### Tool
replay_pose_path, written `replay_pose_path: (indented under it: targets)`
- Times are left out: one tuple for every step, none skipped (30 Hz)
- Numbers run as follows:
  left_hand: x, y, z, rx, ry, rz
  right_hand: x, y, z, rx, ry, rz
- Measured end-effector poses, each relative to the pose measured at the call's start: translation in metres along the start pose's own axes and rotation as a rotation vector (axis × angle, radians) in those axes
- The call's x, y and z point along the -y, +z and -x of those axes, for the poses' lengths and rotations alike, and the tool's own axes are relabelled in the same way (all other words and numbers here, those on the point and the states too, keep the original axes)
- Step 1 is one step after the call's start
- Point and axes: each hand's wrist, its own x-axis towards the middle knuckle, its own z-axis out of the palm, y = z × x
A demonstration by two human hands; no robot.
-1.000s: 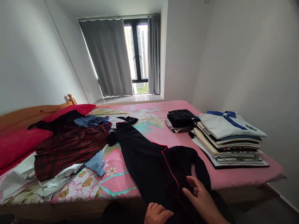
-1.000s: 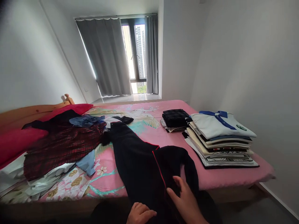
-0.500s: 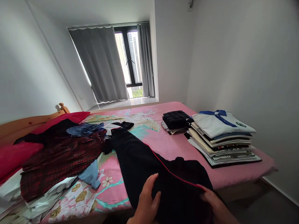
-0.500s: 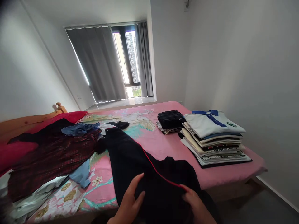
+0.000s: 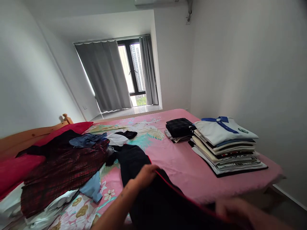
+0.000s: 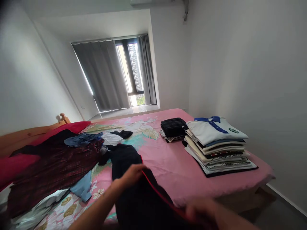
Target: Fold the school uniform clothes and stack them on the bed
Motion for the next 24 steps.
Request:
replay_pose_path:
  targets:
    - [-0.008,-0.021,-0.020,-0.037,0.017,-0.012,0.024,-0.009,-0.016,0.006,-0.056,0.018]
    - [-0.017,-0.046,-0.041,-0.110,0.020,-0.029,0.050,-0.018,-0.035,-0.037,-0.118,0.036]
    - [-0.027,-0.073,-0.063,-0.213,0.014,-0.050,0.077,-0.026,-0.054,-0.141,-0.222,0.038]
    - [-0.038,-0.100,-0.082,-0.325,0.006,-0.072,0.103,-0.032,-0.071,-0.288,-0.357,0.033]
    - [-0.049,-0.127,-0.097,-0.444,0.006,-0.090,0.126,-0.037,-0.086,-0.394,-0.486,0.029]
    - [-0.060,-0.152,-0.106,-0.534,0.019,-0.101,0.145,-0.039,-0.097,-0.449,-0.586,0.018]
    - [-0.071,-0.172,-0.109,-0.653,0.051,-0.112,0.158,-0.040,-0.106,-0.498,-0.666,-0.012]
    - [-0.081,-0.187,-0.106,-0.755,0.128,-0.124,0.164,-0.038,-0.111,-0.528,-0.723,-0.038]
    - [-0.088,-0.196,-0.097,-0.814,0.202,-0.140,0.164,-0.034,-0.115,-0.554,-0.754,-0.053]
    - [-0.091,-0.199,-0.083,-0.835,0.260,-0.175,0.157,-0.030,-0.118,-0.575,-0.761,-0.048]
    - [-0.090,-0.197,-0.065,-0.819,0.301,-0.220,0.143,-0.025,-0.121,-0.584,-0.742,-0.022]
    - [-0.084,-0.189,-0.045,-0.757,0.308,-0.288,0.124,-0.021,-0.124,-0.577,-0.703,0.019]
    - [-0.072,-0.177,-0.022,-0.660,0.301,-0.342,0.099,-0.017,-0.127,-0.546,-0.639,0.071]
    - [-0.055,-0.161,0.001,-0.532,0.312,-0.346,0.070,-0.015,-0.131,-0.505,-0.561,0.089]
    - [-0.035,-0.142,0.025,-0.372,0.301,-0.342,0.038,-0.014,-0.136,-0.456,-0.488,0.098]
    - [-0.012,-0.120,0.048,-0.222,0.275,-0.338,0.004,-0.015,-0.139,-0.430,-0.415,0.102]
    - [0.012,-0.097,0.071,-0.064,0.224,-0.355,-0.030,-0.017,-0.142,-0.425,-0.334,0.101]
    - [0.034,-0.074,0.092,0.055,0.137,-0.383,-0.063,-0.020,-0.144,-0.449,-0.256,0.081]
    - [0.054,-0.051,0.112,0.162,0.058,-0.393,-0.094,-0.023,-0.145,-0.478,-0.196,0.069]
    - [0.070,-0.030,0.130,0.233,0.000,-0.385,-0.122,-0.026,-0.144,-0.514,-0.151,0.062]
    - [0.082,-0.010,0.145,0.272,-0.037,-0.384,-0.144,-0.028,-0.142,-0.548,-0.124,0.062]
    - [0.090,0.007,0.158,0.316,-0.048,-0.422,-0.162,-0.028,-0.140,-0.577,-0.099,0.063]
    - [0.095,0.022,0.168,0.315,-0.045,-0.475,-0.174,-0.028,-0.138,-0.598,-0.080,0.058]
    - [0.096,0.034,0.176,0.295,-0.029,-0.525,-0.181,-0.026,-0.137,-0.615,-0.063,0.047]
